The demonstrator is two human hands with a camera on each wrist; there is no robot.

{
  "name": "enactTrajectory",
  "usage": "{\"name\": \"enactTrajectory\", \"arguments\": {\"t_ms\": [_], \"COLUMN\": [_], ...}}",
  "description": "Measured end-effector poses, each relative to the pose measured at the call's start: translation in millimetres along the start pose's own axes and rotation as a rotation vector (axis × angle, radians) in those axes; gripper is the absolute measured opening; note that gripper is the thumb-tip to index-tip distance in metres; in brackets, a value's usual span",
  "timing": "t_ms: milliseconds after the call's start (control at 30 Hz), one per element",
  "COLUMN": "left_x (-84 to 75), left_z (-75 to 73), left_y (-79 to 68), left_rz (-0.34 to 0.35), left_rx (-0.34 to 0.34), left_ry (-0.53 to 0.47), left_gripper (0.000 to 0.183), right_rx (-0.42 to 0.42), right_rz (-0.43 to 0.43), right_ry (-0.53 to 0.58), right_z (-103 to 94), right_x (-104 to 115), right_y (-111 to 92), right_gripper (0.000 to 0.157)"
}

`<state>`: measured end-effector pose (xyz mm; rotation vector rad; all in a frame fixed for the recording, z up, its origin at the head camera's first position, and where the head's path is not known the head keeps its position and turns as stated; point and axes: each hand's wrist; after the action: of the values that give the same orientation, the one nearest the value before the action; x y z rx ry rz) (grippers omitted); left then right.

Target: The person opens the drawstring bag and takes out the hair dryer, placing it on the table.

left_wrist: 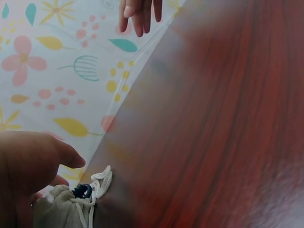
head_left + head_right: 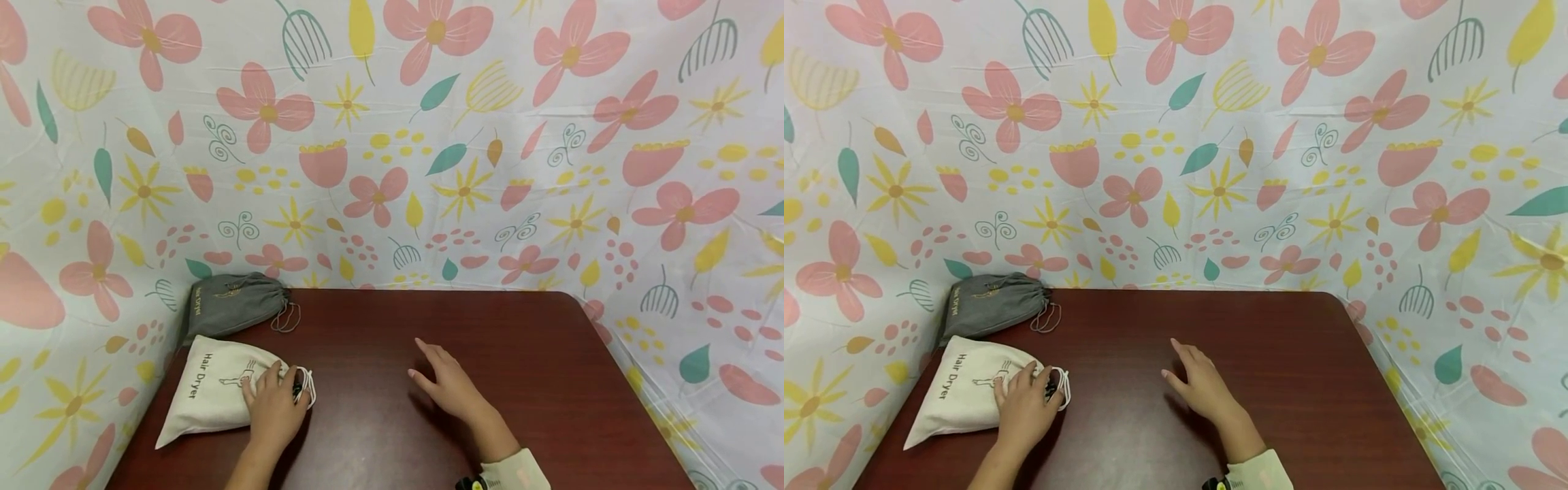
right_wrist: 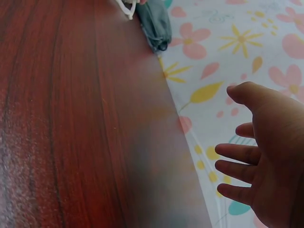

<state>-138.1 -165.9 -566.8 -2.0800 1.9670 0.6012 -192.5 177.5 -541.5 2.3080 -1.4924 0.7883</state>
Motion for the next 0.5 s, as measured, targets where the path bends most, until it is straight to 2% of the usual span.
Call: {"name": "enactTrajectory", "arguments": {"t_ms": [333, 500], "left_x": [-13.8, -18.8], "left_z": [5.6, 8.1], "left_y": [-9.3, -13.2], "left_rz": [0.084, 0.111], "left_rx": [-0.052, -0.055], "left_ry": [-0.002, -0.002], "left_gripper": [0.047, 0.047], "right_rx": [0.007, 0.015], "right_rz": [-0.019, -0.020], "right_ry": [0.009, 0.012], "right_z": [2.0, 3.4], "right_x": [3.0, 3.6], "right_y": [-2.0, -3.9], "right_gripper": [0.069, 0.067]}}
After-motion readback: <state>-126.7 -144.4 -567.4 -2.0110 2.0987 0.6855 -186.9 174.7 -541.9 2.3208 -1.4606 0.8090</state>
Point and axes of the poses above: each hand's wrist, its own y-axis towards the middle knuckle, its own z-axis out of the palm, x = y × z, and after that the axes turned 9 degrees about x, right-handed
